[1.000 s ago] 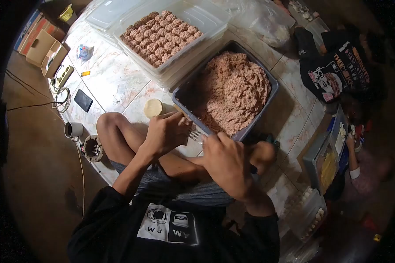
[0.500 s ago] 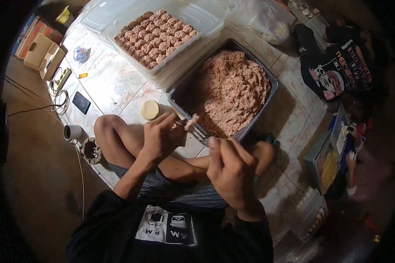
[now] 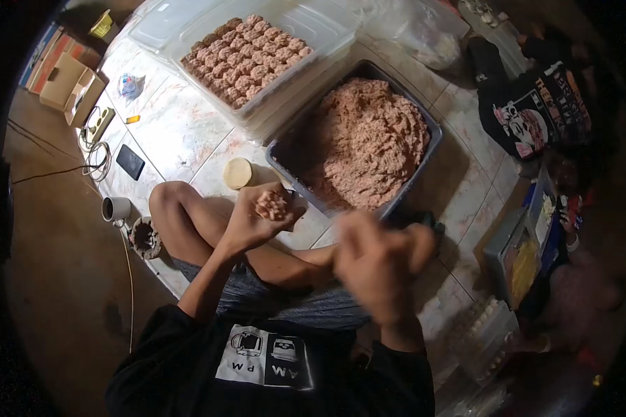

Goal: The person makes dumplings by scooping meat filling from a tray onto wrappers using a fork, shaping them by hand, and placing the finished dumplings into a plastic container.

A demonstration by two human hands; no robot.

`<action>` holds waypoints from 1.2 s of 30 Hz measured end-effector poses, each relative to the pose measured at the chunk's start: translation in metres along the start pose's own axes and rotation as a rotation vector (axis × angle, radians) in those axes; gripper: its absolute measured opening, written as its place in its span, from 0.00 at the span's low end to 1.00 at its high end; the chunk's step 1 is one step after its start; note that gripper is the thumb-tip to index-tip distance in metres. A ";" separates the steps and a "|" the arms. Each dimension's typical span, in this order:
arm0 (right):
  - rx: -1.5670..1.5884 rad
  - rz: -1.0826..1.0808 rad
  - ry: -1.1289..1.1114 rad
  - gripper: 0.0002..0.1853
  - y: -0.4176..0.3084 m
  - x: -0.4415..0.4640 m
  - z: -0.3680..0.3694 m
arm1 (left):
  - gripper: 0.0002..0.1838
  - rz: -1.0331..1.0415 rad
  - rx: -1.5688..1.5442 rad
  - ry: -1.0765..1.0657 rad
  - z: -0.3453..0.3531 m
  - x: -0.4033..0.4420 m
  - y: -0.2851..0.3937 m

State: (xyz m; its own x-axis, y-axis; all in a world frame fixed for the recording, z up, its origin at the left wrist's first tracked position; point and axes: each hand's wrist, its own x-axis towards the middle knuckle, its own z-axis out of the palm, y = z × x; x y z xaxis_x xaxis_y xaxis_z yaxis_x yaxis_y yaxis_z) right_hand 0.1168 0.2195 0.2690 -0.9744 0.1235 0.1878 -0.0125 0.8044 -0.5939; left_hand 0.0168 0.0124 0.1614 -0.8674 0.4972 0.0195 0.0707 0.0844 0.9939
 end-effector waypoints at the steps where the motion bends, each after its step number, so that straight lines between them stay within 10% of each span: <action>1: 0.014 -0.066 -0.046 0.05 -0.004 -0.001 0.010 | 0.13 0.062 0.111 -0.054 0.003 0.001 0.005; 22: 0.116 -0.032 -0.190 0.08 -0.034 -0.011 0.027 | 0.14 0.584 0.664 0.498 0.020 0.005 0.021; 26: 0.057 0.166 0.096 0.08 -0.022 0.009 -0.010 | 0.17 -0.072 -0.122 0.273 0.014 0.014 -0.011; 36: 0.130 0.133 -0.178 0.08 -0.029 0.004 0.032 | 0.14 0.237 0.188 0.198 0.014 0.001 0.002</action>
State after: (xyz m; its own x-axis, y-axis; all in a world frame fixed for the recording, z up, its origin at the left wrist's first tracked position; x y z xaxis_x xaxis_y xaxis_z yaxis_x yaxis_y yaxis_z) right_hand 0.1062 0.1785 0.2619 -0.9934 0.1098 -0.0321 0.1006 0.7048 -0.7023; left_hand 0.0232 0.0255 0.1615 -0.8934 0.3468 0.2856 0.3545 0.1535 0.9224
